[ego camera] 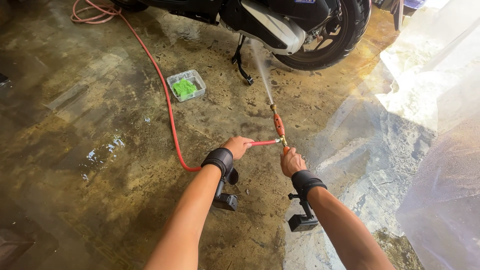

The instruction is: The person uses a pressure washer to rinse a scooter, moving the spray across the wheels, body, and seat. They then disconnect the hose, pick up a container with a green cloth, and dip the cloth into a bucket of soapy water.

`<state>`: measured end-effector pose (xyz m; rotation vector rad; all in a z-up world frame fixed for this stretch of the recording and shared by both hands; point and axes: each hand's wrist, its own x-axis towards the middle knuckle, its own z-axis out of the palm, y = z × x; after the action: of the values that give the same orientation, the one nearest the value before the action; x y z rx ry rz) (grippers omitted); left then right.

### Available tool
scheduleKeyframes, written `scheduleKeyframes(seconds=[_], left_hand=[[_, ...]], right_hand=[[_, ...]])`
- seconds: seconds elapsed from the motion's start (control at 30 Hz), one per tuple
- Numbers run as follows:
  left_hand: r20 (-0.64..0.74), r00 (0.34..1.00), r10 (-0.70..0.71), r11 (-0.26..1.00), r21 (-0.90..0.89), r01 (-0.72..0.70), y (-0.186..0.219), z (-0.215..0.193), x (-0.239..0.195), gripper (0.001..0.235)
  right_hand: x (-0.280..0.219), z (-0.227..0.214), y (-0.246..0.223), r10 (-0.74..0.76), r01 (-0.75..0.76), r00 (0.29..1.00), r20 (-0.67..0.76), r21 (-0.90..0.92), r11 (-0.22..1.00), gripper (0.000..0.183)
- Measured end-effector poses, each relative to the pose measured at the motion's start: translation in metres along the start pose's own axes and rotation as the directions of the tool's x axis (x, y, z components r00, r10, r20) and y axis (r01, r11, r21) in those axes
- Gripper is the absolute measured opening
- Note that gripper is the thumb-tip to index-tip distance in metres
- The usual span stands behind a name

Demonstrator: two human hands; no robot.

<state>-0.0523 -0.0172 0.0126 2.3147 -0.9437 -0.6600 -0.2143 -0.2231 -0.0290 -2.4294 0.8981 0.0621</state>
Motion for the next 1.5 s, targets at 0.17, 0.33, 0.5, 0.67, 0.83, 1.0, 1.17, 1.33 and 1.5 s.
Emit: scheduleKeyframes(seconds=[0.17, 0.33, 0.5, 0.67, 0.83, 1.0, 1.17, 1.33, 1.5], left_hand=[[0.034, 0.997, -0.064, 0.998, 0.027, 0.063, 0.012, -0.010, -0.012, 0.036], [0.028, 0.999, -0.046, 0.999, 0.010, 0.046, 0.005, -0.008, -0.006, 0.038], [0.018, 1.000, -0.015, 1.000, 0.005, 0.015, 0.001, -0.006, -0.006, 0.038], [0.020, 1.000, -0.016, 1.000, 0.018, 0.016, -0.001, -0.009, -0.010, 0.037], [0.022, 1.000, -0.002, 1.000, 0.012, 0.002, -0.008, -0.006, -0.009, 0.036], [0.072, 0.996, -0.057, 0.998, 0.043, 0.054, 0.005, -0.014, -0.019, 0.038], [0.077, 0.996, -0.052, 0.999, 0.019, 0.050, -0.007, -0.005, -0.007, 0.038], [0.077, 0.996, -0.043, 0.999, 0.034, 0.040, -0.004, -0.004, -0.008, 0.038], [0.086, 0.996, -0.037, 0.999, 0.033, 0.035, 0.001, -0.008, -0.014, 0.037]], right_hand=[[-0.003, -0.001, -0.005, 0.013, -0.014, 1.000, 0.026, 0.014, 1.000, 0.043], [-0.004, -0.003, -0.004, -0.035, 0.037, 0.998, -0.054, 0.036, 0.999, 0.042], [-0.014, -0.016, -0.013, -0.052, 0.052, 0.997, -0.061, 0.008, 0.999, 0.039], [-0.008, -0.013, -0.011, -0.107, 0.109, 0.989, -0.099, 0.010, 0.994, 0.039], [-0.005, -0.012, -0.008, -0.136, 0.137, 0.983, -0.121, 0.002, 0.991, 0.041], [-0.012, -0.022, -0.014, -0.103, 0.103, 0.994, -0.038, -0.006, 0.995, 0.041], [-0.006, -0.016, -0.006, -0.128, 0.126, 0.991, -0.050, -0.039, 0.991, 0.040], [-0.005, -0.014, -0.004, -0.100, 0.098, 0.995, -0.020, -0.064, 0.993, 0.040], [-0.010, -0.018, -0.008, -0.071, 0.071, 0.998, 0.004, -0.070, 0.995, 0.042]])
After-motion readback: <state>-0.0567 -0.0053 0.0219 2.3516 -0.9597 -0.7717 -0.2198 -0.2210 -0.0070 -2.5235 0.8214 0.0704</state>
